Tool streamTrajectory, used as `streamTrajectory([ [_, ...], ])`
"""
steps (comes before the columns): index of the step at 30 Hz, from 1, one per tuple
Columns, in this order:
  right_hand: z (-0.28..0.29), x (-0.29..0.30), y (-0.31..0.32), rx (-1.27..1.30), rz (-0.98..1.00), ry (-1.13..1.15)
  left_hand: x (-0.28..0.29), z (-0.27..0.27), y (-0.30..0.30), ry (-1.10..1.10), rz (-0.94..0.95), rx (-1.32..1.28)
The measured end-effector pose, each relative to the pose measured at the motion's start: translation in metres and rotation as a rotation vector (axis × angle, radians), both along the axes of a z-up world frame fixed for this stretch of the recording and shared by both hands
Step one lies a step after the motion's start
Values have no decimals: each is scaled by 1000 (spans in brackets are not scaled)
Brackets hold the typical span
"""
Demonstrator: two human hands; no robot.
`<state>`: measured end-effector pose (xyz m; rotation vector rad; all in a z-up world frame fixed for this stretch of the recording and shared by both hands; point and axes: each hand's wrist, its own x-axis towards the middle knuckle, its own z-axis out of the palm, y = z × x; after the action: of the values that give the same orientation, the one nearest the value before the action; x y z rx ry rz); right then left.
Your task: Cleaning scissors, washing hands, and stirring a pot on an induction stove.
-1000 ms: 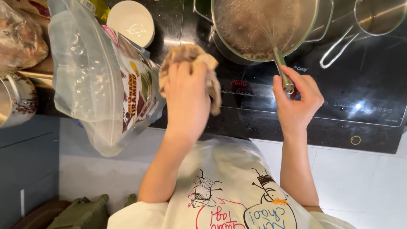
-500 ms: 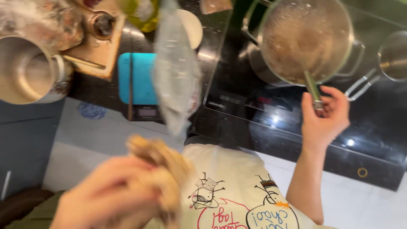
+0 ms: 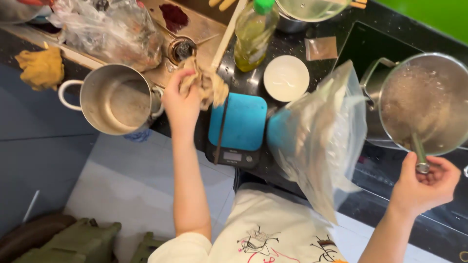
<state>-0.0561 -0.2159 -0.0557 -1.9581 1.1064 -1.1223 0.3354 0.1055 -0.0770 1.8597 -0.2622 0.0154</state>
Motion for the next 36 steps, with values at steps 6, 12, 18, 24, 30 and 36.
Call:
streamTrajectory([
  [6,0,19,17,-45,-55,77,111,-57,-76,-231,164,-48],
  [12,20,35,25,-36,-170,92,175,-106,-144,-434,-27,-4],
  [18,17,19,14,-42,-184,106,174,-114,-177,70,-387,-39],
  [24,19,14,7,-35,-212,115,168,-92,-172,782,-803,-484],
  [30,-7,-11,5,16,-181,51,161,-80,-170,727,-722,-390],
  [36,-16,-16,5,2,-89,76,186,-86,-158,648,-631,-324],
])
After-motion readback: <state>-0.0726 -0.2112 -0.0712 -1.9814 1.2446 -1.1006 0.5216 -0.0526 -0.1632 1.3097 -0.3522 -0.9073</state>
